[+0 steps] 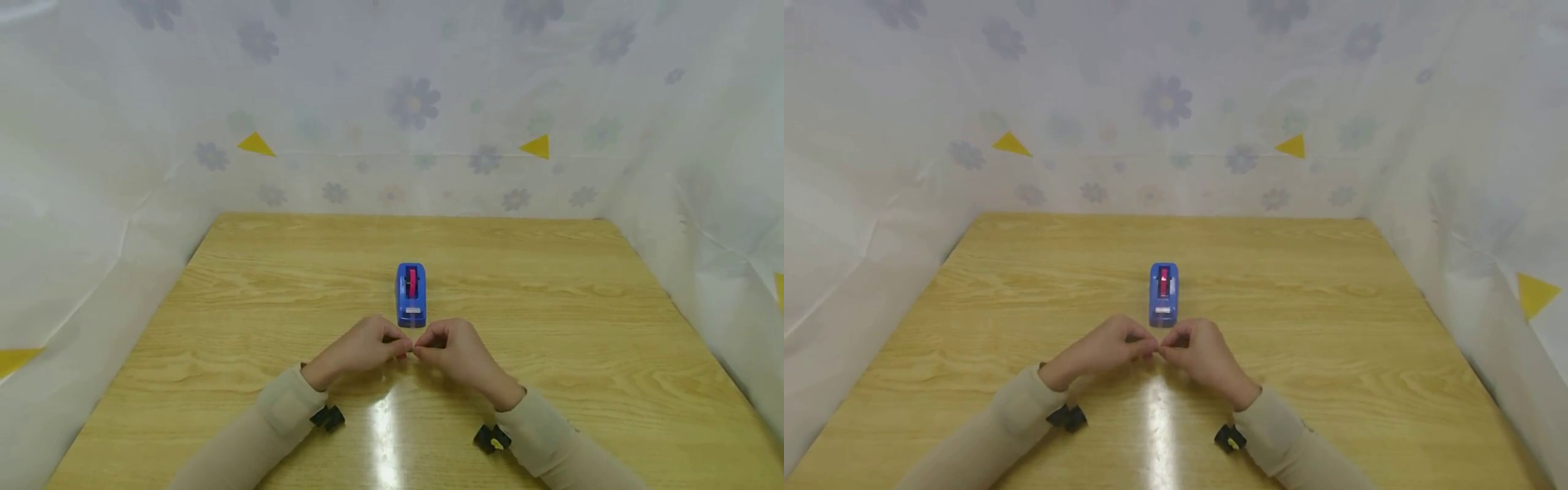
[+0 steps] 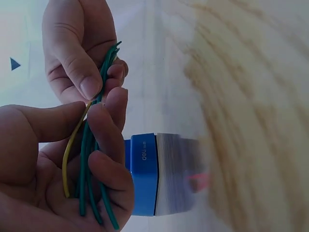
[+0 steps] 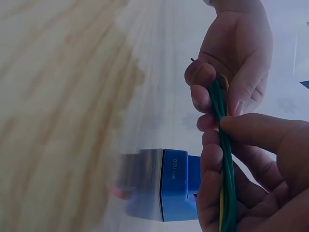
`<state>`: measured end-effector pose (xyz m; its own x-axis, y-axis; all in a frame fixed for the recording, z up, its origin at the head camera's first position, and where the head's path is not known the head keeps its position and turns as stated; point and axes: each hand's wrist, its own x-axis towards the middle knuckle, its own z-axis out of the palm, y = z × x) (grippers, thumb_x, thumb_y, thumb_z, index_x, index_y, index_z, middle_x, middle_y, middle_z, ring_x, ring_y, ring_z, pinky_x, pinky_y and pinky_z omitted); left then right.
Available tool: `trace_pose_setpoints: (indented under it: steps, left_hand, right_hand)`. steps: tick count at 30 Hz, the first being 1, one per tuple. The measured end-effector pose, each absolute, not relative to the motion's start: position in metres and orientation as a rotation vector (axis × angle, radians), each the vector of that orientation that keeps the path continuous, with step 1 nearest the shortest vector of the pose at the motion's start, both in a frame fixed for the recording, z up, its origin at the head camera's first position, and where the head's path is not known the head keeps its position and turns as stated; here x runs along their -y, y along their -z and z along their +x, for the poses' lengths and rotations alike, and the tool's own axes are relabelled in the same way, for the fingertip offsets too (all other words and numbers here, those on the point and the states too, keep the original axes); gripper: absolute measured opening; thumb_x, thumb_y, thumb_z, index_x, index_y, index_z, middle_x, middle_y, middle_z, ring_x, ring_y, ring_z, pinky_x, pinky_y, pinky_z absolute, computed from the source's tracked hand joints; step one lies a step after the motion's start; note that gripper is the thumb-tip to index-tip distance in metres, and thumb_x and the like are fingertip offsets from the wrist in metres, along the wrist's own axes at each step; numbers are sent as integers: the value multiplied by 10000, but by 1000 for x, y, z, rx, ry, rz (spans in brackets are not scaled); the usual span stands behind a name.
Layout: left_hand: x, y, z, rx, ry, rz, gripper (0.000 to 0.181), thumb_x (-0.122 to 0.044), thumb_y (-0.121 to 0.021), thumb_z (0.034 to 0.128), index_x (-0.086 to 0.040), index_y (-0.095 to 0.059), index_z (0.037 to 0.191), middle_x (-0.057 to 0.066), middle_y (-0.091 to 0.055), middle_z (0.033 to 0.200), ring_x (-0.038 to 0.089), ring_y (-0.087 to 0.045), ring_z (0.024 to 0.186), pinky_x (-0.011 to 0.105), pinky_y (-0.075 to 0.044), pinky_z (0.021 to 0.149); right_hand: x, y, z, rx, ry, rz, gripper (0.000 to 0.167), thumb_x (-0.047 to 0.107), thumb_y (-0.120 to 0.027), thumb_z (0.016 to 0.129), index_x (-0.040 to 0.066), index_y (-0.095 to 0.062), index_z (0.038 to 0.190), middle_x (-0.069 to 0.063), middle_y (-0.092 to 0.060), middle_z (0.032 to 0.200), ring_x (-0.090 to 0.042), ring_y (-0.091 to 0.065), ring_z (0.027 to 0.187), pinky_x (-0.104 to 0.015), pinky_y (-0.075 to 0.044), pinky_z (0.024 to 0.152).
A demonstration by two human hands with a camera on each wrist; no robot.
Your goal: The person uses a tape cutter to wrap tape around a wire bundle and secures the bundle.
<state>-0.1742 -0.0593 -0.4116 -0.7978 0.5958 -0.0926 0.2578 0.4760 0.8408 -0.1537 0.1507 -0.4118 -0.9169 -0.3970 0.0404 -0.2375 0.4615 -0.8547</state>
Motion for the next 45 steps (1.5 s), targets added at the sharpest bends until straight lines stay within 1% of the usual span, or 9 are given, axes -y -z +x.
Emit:
trace_pose_setpoints:
  steps: [4,12,19,23,26,32,36,39,45]
  left_hand:
    - [58,413,-175,-2315,-1250,688,225,-174,-600,1005,-89,-789,917,11,-715,754,127,-595,663,246,-452,565]
    - [55,417,-176,-2340,-1239,659,237,-186,-618,995,-108,-797,861,-4,-709,714,82,-457,574,226,-329,516]
    - [52,416,-173,-2432,-1225,698,221,-162,-649,975,-101,-801,827,-26,-690,676,68,-473,566,220,-340,504]
    - [51,416,-172,-2491,-1191,742,234,-165,-657,970,-108,-789,785,-24,-676,658,52,-469,551,215,-347,500]
    - [50,415,-171,-2536,-1158,794,234,-163,-661,967,-115,-779,770,-21,-668,656,41,-469,552,209,-355,501]
    - [50,411,-171,-2613,-1098,897,170,-148,-671,958,-117,-796,847,-71,-649,664,32,-490,570,206,-389,513]
    - [49,410,-171,-2644,-1066,904,148,-163,-681,954,-123,-808,889,-132,-627,682,27,-491,565,203,-395,519]
    - [49,409,-171,-2644,-1051,879,138,-171,-685,951,-133,-810,906,-136,-624,685,33,-493,548,207,-391,509]
    - [49,408,-172,-2652,-1004,852,144,-183,-680,946,-143,-810,900,-128,-595,643,52,-478,532,217,-365,497]
  right_hand:
    - [-150,412,-153,-2616,1398,-584,85,73,-781,849,130,-763,789,88,-700,792,-102,-640,770,-275,-532,702]
    - [-149,409,-152,-2727,1297,-618,95,74,-803,829,139,-767,768,115,-700,776,-73,-632,752,-268,-524,681]
    - [-153,409,-155,-2627,1349,-590,86,84,-780,852,136,-759,786,99,-686,775,-110,-618,747,-282,-518,679]
    - [-157,409,-159,-2536,1378,-563,54,107,-752,884,110,-756,830,57,-695,807,-133,-617,754,-285,-519,678]
    - [-159,409,-163,-2439,1410,-518,76,127,-720,912,68,-742,869,-4,-706,822,-166,-642,760,-299,-534,685]
    - [-161,406,-168,-2187,1504,-439,151,106,-665,952,-44,-678,948,-174,-718,872,-290,-698,823,-397,-575,739]
    - [-163,407,-170,-2143,1536,-448,137,66,-665,946,-71,-664,953,-218,-709,889,-327,-694,832,-421,-574,749]
    - [-163,408,-171,-2145,1556,-458,115,53,-684,931,-62,-679,937,-205,-714,893,-317,-696,840,-397,-575,749]
    - [-162,410,-170,-2255,1512,-530,66,78,-726,902,17,-721,876,-79,-722,846,-247,-676,778,-296,-553,671]
